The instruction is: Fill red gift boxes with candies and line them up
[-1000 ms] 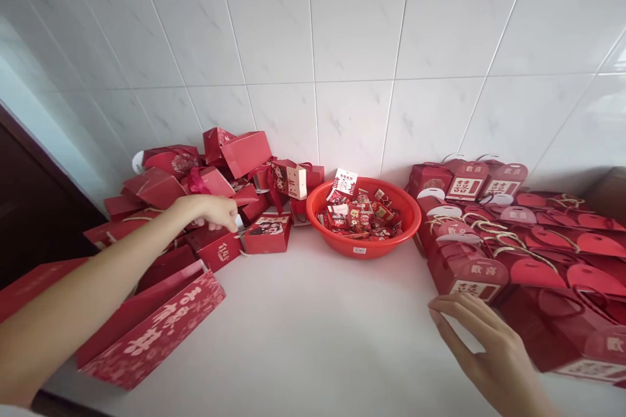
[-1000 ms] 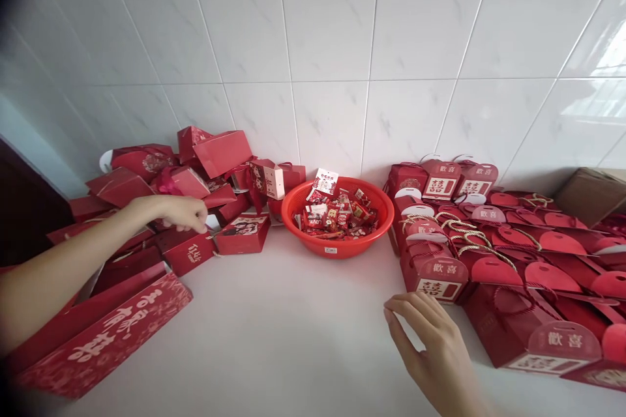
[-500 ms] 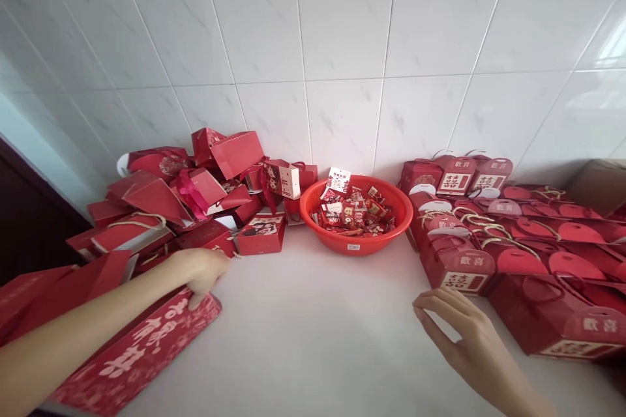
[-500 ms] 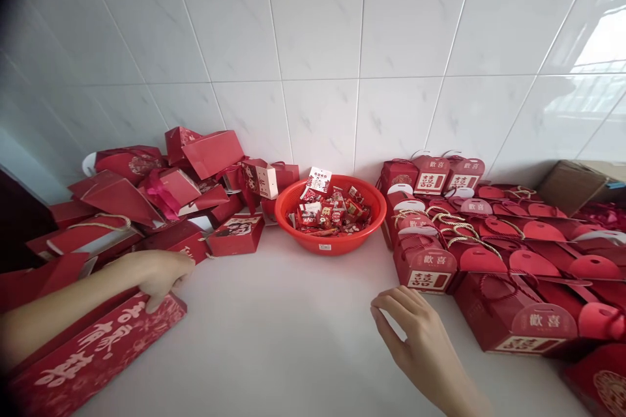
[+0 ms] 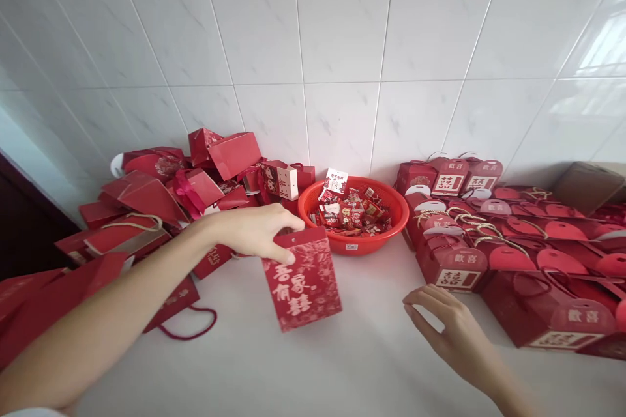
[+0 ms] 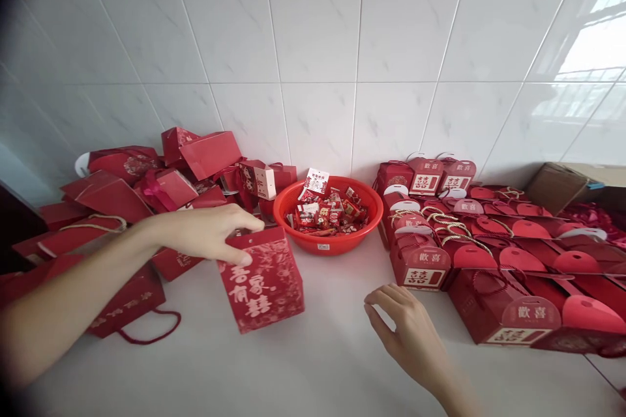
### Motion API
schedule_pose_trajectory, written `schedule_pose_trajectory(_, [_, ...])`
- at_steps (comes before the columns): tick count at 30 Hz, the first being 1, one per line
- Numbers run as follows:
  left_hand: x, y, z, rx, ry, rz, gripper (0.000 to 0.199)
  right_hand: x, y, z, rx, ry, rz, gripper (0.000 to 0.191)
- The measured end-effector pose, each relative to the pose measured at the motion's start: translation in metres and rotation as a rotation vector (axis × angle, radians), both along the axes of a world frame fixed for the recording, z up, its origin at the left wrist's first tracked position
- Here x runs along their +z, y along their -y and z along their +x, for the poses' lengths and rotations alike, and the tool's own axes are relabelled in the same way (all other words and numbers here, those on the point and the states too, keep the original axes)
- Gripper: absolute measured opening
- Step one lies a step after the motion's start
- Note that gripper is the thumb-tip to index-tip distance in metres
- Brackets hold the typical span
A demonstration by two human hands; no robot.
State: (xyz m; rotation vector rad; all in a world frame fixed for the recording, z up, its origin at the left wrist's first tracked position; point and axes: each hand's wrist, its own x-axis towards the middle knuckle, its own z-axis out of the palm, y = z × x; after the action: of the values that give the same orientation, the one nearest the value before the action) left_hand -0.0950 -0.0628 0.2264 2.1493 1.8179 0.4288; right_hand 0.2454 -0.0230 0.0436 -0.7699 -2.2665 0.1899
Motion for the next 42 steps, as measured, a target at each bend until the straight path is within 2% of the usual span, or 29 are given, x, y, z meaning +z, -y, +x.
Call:
schedule_pose_trajectory(1, [-0.005, -0.004, 0.007, -0.103, -0.031, -0.106, 0.03, -0.001, 0.0, -0.002, -0.003, -0.006, -0.006, 0.018])
schedule_pose_trajectory(2, [-0.009, -0.008, 0.014, -0.184, -0.053, -0.145, 0.029, -0.001, 0.001, -0.004, -0.004, -0.015, -0.012, 0.018])
schedule_pose_trajectory(4, [-0.019, -0.013, 0.027, -0.259, -0.093, -0.086, 0.031, -0.001, 0.003, -0.009, 0.006, -0.033, -0.037, 0.016])
schedule_pose_trajectory(10, [-0.049, -0.016, 0.069, -0.261, -0.152, 0.075, 0.035, 0.004, 0.018, -0.028, 0.1, -0.082, -0.116, 0.013])
schedule_pose_trajectory(13, [-0.057, -0.016, 0.09, -0.18, -0.086, 0.12, 0.039, 0.004, 0.024, -0.039, 0.099, -0.148, -0.093, 0.012])
schedule_pose_trajectory(17, [-0.063, -0.017, 0.111, -0.09, -0.02, 0.077, 0.035, 0.002, 0.027, -0.053, 0.05, -0.23, -0.061, 0.021])
schedule_pose_trajectory(22, [-0.064, -0.011, 0.12, -0.202, 0.258, -0.107, 0.043, 0.011, 0.027, -0.056, -0.019, -0.332, -0.002, 0.02])
schedule_pose_trajectory(26, [-0.06, -0.001, 0.118, -0.237, 0.427, -0.302, 0.043, 0.023, 0.027, -0.053, -0.014, -0.396, 0.029, 0.017])
schedule_pose_trajectory(31, [-0.06, 0.005, 0.113, -0.291, 0.529, -0.354, 0.04, 0.025, 0.025, -0.052, -0.038, -0.455, 0.005, 0.014])
schedule_pose_trajectory(34, [-0.064, 0.001, 0.107, -0.298, 0.511, -0.288, 0.039, 0.021, 0.021, -0.05, -0.066, -0.487, -0.102, 0.018])
schedule_pose_trajectory(39, [-0.075, -0.016, 0.09, -0.181, 0.364, 0.122, 0.022, 0.019, 0.011, -0.049, -0.034, -0.59, -0.369, 0.03])
schedule_pose_trajectory(42, [-0.078, -0.023, 0.077, -0.12, 0.285, 0.233, 0.021, 0.021, 0.007, -0.049, 0.012, -0.637, -0.528, 0.036])
